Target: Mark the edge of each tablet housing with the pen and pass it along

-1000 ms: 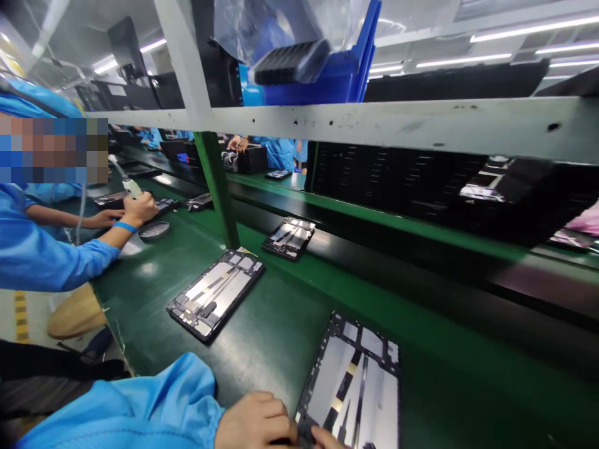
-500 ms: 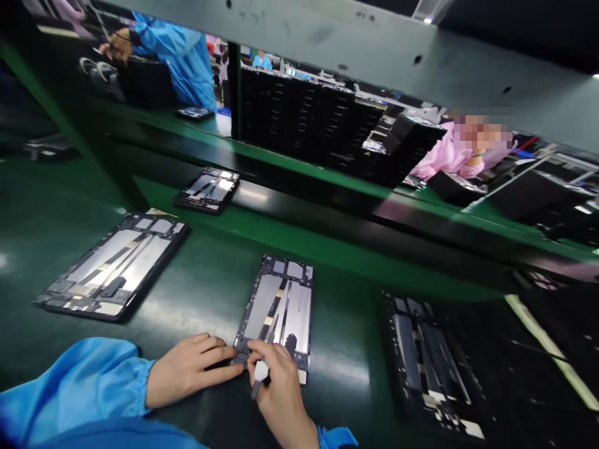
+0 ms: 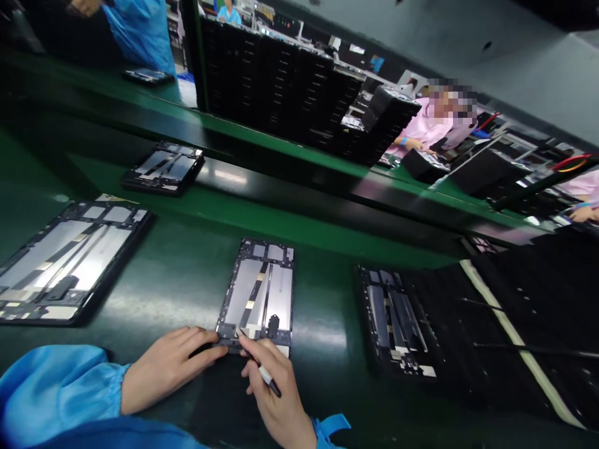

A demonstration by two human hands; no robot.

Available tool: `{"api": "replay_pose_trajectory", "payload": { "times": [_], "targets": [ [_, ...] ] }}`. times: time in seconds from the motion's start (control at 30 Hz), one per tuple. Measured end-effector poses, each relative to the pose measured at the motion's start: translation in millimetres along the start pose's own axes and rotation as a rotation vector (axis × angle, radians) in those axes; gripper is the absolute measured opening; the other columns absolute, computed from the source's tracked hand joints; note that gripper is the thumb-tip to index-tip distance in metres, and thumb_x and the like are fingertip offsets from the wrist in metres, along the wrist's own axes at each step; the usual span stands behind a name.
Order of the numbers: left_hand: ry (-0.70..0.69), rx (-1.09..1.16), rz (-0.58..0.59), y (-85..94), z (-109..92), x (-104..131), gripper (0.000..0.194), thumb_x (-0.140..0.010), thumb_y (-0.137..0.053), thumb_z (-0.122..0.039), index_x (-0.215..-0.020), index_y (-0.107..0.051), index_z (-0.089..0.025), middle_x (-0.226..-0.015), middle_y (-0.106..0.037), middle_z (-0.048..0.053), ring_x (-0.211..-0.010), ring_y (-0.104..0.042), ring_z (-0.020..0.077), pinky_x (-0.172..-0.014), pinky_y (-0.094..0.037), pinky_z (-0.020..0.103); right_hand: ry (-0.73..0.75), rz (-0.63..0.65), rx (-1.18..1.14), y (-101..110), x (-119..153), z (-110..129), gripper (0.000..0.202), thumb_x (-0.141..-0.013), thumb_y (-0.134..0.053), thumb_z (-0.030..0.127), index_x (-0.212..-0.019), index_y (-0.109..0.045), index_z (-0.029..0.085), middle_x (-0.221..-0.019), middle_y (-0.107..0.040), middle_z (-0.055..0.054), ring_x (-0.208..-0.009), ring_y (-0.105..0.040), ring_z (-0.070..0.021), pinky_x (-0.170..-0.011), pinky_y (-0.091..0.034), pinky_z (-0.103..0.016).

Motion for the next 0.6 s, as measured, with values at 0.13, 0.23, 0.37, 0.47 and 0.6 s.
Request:
{"api": "replay_pose_trajectory", "payload": {
  "times": [0.13,0.23,0.37,0.47,0.6],
  "targets": [
    [0.010,-0.010,-0.010,-0.7,2,2,0.035,-0.102,-0.052,-0.006,-0.130,-0.063,-0.023,-0.116,-0.068,0.005,-0.094,-0.062,0.0201,-0.084,-0.046,0.031,-0.024,0.008,0.098,-6,-3,-6,0.018,-0.099,-0.058,0.030,-0.111,-0.070,0.022,-0.088,-0.075,-0.005,-0.071,-0.071,-0.0190,-0.073,-0.063,-0.032],
    [0.009,-0.009,-0.017,-0.7,2,2,0.035,-0.104,-0.046,-0.005,-0.130,-0.062,-0.023,-0.115,-0.068,0.005,-0.095,-0.063,0.0203,-0.084,-0.046,0.031,-0.004,-0.006,0.183,-3,-6,-2,0.013,-0.095,-0.058,0.028,-0.099,-0.069,0.022,-0.077,-0.072,-0.002,-0.070,-0.070,-0.0194,-0.076,-0.061,-0.033],
    [-0.005,-0.014,-0.030,-2.5,2,3,0.037,-0.105,-0.042,-0.005,-0.130,-0.061,-0.023,-0.115,-0.068,0.006,-0.094,-0.063,0.0200,-0.085,-0.046,0.030,-0.021,-0.058,0.183,13,-7,-4,0.013,-0.095,-0.055,0.027,-0.092,-0.067,0.023,-0.074,-0.070,-0.002,-0.068,-0.070,-0.0190,-0.065,-0.059,-0.029],
    [0.002,-0.011,-0.022,-6.9,5,6,0.039,-0.101,-0.047,-0.004,-0.132,-0.061,-0.024,-0.117,-0.068,0.006,-0.096,-0.063,0.0211,-0.087,-0.047,0.032,-0.042,-0.107,0.133,24,-5,-9,0.012,-0.095,-0.058,0.029,-0.090,-0.066,0.022,-0.081,-0.073,-0.004,-0.067,-0.070,-0.0188,-0.052,-0.055,-0.025],
    [-0.020,0.012,-0.045,-5.4,7,11,0.041,-0.104,-0.040,-0.004,-0.134,-0.060,-0.024,-0.120,-0.069,0.007,-0.100,-0.063,0.0208,-0.088,-0.046,0.032,-0.081,-0.110,0.017,21,-1,-16,0.016,-0.098,-0.061,0.033,-0.100,-0.071,0.021,-0.081,-0.077,-0.004,-0.057,-0.069,-0.0158,-0.051,-0.057,-0.025]
  ]
}}
Point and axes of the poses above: each hand's wrist, its own x-axis away from the middle knuckle, its own y-axis out of the back of the hand, z = x × y, the point moved 10 cm from there along -x, towards the middle knuckle
